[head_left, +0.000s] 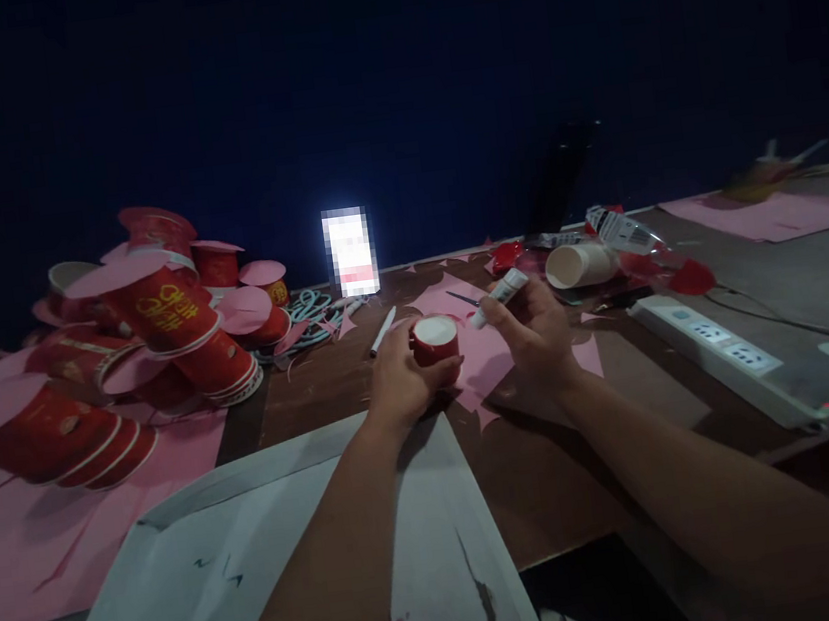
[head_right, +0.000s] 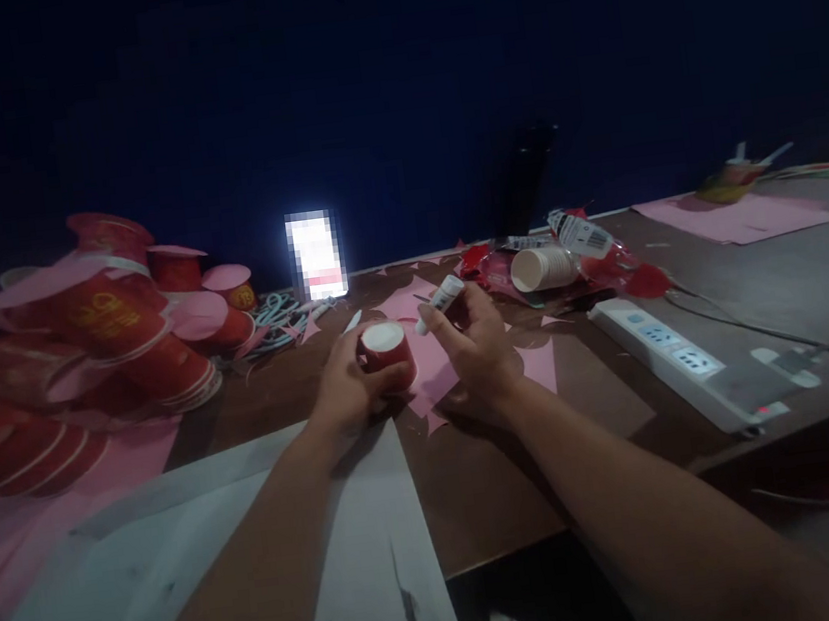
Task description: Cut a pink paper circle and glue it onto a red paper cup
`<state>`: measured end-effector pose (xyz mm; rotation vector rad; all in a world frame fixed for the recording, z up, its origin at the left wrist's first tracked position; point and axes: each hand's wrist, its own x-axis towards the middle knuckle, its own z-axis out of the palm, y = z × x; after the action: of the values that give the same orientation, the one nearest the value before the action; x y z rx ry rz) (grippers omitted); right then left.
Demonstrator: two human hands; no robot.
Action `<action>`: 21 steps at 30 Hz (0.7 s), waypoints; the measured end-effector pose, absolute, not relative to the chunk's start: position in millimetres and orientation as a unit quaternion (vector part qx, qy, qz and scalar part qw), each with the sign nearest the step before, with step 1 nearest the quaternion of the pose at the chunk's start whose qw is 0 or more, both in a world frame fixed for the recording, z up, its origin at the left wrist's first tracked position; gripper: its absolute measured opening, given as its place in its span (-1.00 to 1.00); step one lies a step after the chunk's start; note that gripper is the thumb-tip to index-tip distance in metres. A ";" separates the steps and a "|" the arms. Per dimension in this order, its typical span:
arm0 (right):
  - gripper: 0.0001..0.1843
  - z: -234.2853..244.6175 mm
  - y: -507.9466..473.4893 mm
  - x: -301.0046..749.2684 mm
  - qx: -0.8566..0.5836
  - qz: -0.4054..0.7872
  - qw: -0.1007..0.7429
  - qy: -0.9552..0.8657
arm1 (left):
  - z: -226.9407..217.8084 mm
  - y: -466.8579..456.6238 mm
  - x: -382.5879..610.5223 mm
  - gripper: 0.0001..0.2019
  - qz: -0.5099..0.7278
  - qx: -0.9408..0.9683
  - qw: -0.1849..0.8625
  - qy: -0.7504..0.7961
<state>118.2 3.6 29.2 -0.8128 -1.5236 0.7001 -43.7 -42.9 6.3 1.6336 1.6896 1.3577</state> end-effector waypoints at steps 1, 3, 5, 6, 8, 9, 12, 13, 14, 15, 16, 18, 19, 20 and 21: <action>-0.76 29.2 2.1 117.7 -0.344 0.310 0.593 -0.659 | 5.6 -42.9 -41.6 -0.38 0.486 0.586 0.182 0.622; -0.76 28.5 -0.5 116.8 -0.331 0.327 0.586 -0.664 | 5.8 -42.4 -37.7 -0.38 0.469 0.586 0.132 0.648; -0.76 27.3 -2.7 115.9 -0.325 0.334 0.574 -0.673 | 7.1 -41.1 -34.5 -0.38 0.449 0.583 0.099 0.670; -0.76 26.6 -3.5 115.5 -0.326 0.334 0.565 -0.680 | 7.6 -40.4 -33.3 -0.37 0.439 0.582 0.088 0.679; -0.77 25.4 -4.8 114.5 -0.330 0.329 0.551 -0.692 | 8.0 -39.0 -31.3 -0.36 0.428 0.578 0.069 0.692; -0.77 25.0 -5.2 113.9 -0.331 0.325 0.548 -0.696 | 7.9 -38.5 -30.6 -0.35 0.425 0.575 0.063 0.696; -0.77 24.6 -5.5 112.4 -0.326 0.316 0.542 -0.707 | 6.9 -38.3 -29.4 -0.36 0.420 0.572 0.057 0.702; -0.77 24.7 -5.3 112.2 -0.326 0.309 0.541 -0.711 | 6.8 -38.7 -29.1 -0.35 0.420 0.572 0.056 0.702; -0.78 25.0 -5.0 112.2 -0.330 0.299 0.538 -0.716 | 6.8 -39.3 -28.8 -0.35 0.423 0.572 0.055 0.701; -0.79 25.3 -4.6 112.4 -0.337 0.285 0.534 -0.721 | 7.0 -40.1 -28.5 -0.34 0.426 0.574 0.053 0.697; -0.79 25.6 -4.1 112.8 -0.344 0.267 0.531 -0.727 | 7.3 -40.9 -28.1 -0.34 0.432 0.575 0.052 0.693; -0.80 25.9 -3.0 113.8 -0.351 0.238 0.526 -0.737 | 7.8 -42.4 -27.6 -0.33 0.444 0.579 0.054 0.682; -0.80 25.9 -2.4 114.2 -0.353 0.231 0.528 -0.738 | 7.8 -43.0 -27.8 -0.33 0.450 0.581 0.059 0.676; -0.81 25.8 -1.7 114.5 -0.353 0.232 0.531 -0.734 | 7.7 -43.3 -28.4 -0.32 0.455 0.583 0.069 0.669; -0.80 25.5 -1.0 114.7 -0.355 0.239 0.538 -0.726 | 7.4 -43.4 -29.5 -0.31 0.461 0.585 0.083 0.663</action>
<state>114.7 -1.0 25.5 -0.8453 -1.7271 0.5681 -29.5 -43.4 7.4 1.7453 1.9782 1.3756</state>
